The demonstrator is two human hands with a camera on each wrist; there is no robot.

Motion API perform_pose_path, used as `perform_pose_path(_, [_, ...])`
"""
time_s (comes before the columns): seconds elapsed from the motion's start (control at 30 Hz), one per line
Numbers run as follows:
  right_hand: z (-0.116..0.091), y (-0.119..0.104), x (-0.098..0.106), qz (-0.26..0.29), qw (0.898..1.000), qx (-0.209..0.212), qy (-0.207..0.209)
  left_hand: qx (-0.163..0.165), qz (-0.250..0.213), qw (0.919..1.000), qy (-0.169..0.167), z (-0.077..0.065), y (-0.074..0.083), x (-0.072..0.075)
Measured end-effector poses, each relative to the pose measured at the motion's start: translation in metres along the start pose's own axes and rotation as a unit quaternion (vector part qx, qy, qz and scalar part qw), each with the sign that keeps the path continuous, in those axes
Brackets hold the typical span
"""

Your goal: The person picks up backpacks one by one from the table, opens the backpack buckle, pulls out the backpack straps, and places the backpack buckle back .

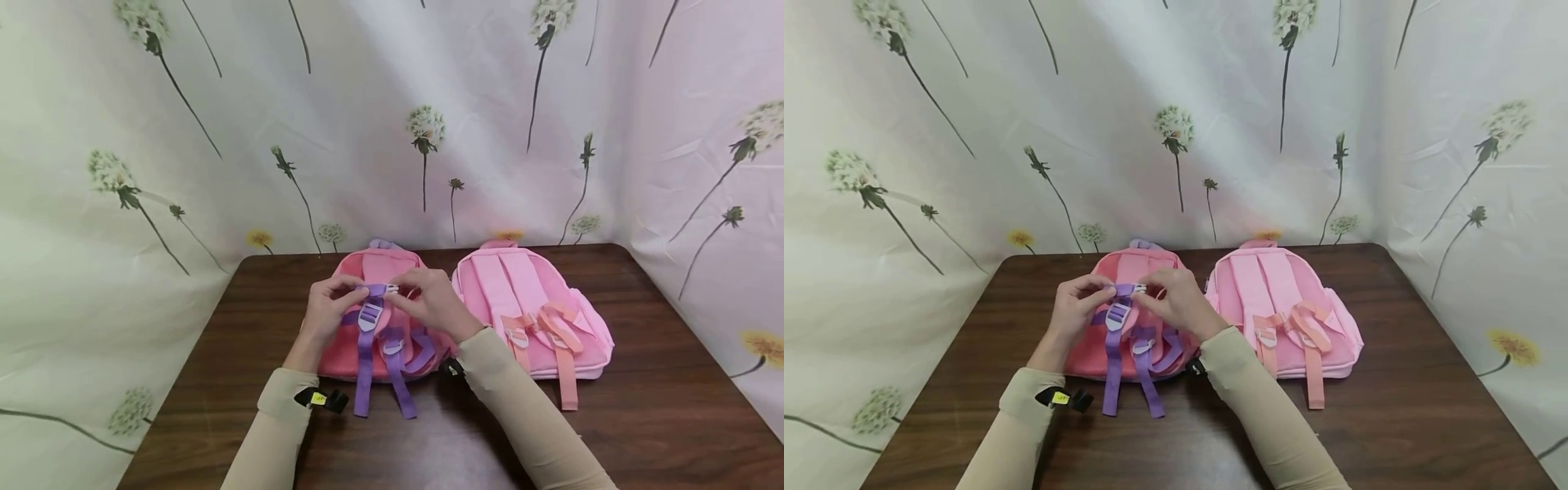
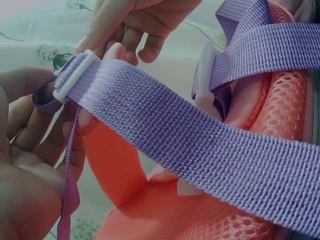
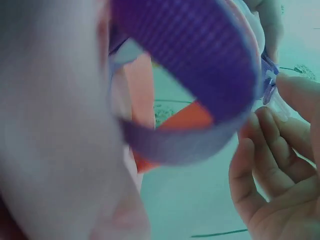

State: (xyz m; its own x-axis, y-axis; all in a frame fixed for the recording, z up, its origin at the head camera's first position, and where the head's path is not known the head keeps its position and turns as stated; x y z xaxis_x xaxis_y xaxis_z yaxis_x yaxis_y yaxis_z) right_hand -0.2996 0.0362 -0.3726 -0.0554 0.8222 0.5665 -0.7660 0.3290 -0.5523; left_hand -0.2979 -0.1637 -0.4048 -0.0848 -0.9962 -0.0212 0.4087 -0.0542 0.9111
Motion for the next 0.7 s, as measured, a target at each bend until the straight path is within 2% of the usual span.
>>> perform_pose_path(0.27, [-0.002, -0.007, -0.007, -0.048, 0.997, 0.06, -0.021, -0.002, 0.005, 0.9999, -0.016, 0.0, 0.004, 0.001])
perform_pose_path(0.47, [-0.001, -0.013, -0.003, -0.088, 0.992, 0.096, -0.008, -0.012, -0.002, 0.9999, -0.006, 0.003, 0.006, -0.001])
perform_pose_path(0.7, [-0.001, -0.011, -0.001, -0.05, 0.995, 0.089, 0.01, -0.029, -0.033, 0.999, 0.003, 0.0, 0.001, -0.002])
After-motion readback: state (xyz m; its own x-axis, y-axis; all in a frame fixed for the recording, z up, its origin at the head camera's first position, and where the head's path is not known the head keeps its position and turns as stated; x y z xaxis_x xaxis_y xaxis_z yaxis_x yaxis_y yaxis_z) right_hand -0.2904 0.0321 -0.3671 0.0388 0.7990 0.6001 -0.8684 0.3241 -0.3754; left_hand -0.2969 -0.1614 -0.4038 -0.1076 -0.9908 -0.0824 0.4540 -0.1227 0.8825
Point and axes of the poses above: each hand's wrist, its own z-axis towards the middle knuckle, its own x-axis out of the back of the hand, y = z × x, the point moved 6 cm from there along z, towards the middle knuckle, and after that the axes turned 4 degrees about -x, right-handed, at the moved point
